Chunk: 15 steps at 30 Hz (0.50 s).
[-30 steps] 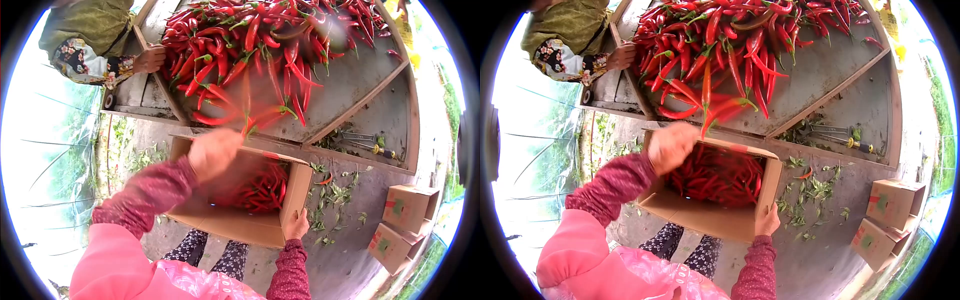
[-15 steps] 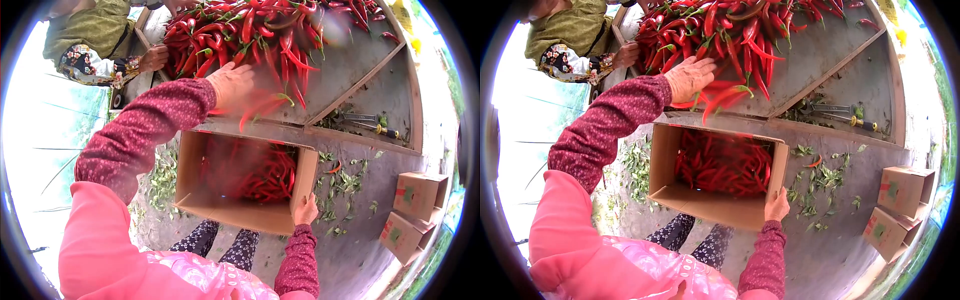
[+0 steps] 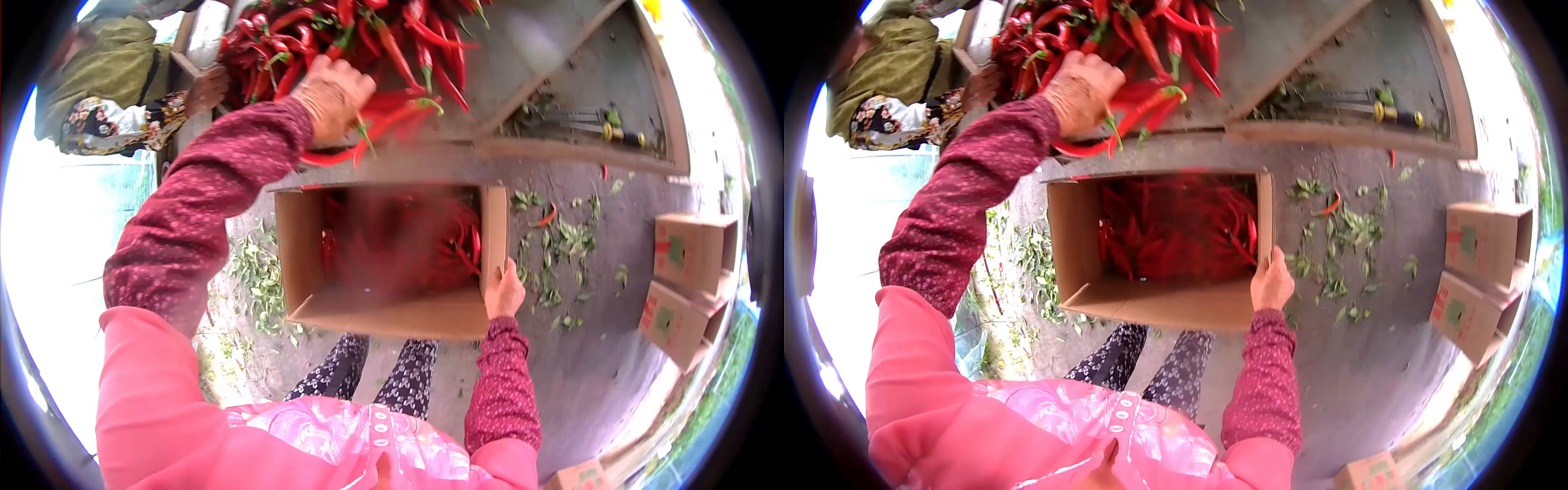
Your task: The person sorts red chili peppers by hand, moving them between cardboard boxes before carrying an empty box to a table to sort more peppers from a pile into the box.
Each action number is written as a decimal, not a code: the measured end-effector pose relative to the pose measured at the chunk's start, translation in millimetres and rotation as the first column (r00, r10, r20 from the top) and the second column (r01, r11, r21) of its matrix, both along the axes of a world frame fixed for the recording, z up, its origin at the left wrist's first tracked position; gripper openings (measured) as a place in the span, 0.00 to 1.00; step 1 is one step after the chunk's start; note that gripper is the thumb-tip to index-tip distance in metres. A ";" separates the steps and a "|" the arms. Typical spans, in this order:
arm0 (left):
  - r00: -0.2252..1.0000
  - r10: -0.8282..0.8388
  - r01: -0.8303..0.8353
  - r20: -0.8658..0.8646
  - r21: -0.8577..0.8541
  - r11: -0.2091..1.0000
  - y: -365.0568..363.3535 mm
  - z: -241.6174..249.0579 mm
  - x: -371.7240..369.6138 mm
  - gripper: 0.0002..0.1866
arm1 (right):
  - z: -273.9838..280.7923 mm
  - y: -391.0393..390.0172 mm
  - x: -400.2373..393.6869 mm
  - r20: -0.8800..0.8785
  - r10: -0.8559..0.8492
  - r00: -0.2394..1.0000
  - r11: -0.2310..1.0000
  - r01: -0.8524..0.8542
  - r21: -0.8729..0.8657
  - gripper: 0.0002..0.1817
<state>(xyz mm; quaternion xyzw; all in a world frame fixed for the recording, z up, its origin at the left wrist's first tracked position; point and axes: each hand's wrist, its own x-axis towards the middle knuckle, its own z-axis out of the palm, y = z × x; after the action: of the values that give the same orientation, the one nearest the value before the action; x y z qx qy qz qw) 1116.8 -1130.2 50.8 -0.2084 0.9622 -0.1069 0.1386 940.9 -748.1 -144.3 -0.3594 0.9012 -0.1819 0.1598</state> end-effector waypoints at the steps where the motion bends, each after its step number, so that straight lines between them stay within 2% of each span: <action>1: 0.999 0.000 0.000 -0.040 -0.003 1.000 -1.9 -1.2 -0.6 0.24 | -0.1 1.9 -1.1 0.015 0.002 1.000 1.000 -0.002 -0.010 0.18; 3: 0.997 -0.051 0.050 -0.059 -0.014 0.999 -4.3 -12.9 4.4 0.27 | 0.5 2.1 -0.9 -0.011 -0.013 1.000 1.000 0.013 0.008 0.19; 5: 1.000 0.014 -0.015 0.023 0.027 1.000 3.0 -19.8 0.2 0.26 | 1.3 -0.2 -2.7 0.023 -0.034 0.999 0.997 0.032 0.065 0.20; 8: 0.997 0.078 -0.078 0.009 0.042 0.996 11.8 -17.6 0.1 0.24 | -0.2 0.7 -0.7 0.027 -0.041 0.999 0.999 0.040 0.034 0.20; 9: 0.997 0.059 -0.061 0.057 0.028 0.998 14.5 -11.0 -1.3 0.23 | 7.0 -1.8 -1.1 0.027 -0.034 0.999 0.995 0.031 0.098 0.19; 11: 0.998 0.048 -0.045 -0.051 0.058 0.997 8.6 -17.3 6.4 0.22 | 5.8 0.9 -5.9 0.024 -0.041 0.999 0.998 0.039 0.054 0.18; 13: 0.975 0.071 -0.027 -0.212 0.204 0.979 21.5 -3.6 11.0 0.21 | 1.5 4.4 -14.9 0.033 -0.046 0.998 0.997 0.044 0.057 0.17; 14: 0.956 0.149 -0.078 -0.252 0.273 0.959 35.6 4.4 14.9 0.24 | 0.4 5.5 -18.3 0.037 -0.045 0.998 0.999 0.044 0.031 0.17; 15: 0.956 0.159 -0.085 -0.247 0.284 0.955 53.7 6.6 21.2 0.24 | -0.3 5.9 -19.7 0.039 -0.039 0.998 0.998 0.037 0.043 0.17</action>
<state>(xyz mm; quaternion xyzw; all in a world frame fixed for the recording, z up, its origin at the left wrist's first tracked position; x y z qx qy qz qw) 1137.9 -1076.5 57.5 -0.2594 0.9628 0.0634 0.0410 921.2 -742.2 -144.6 -0.3349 0.9082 -0.1728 0.1820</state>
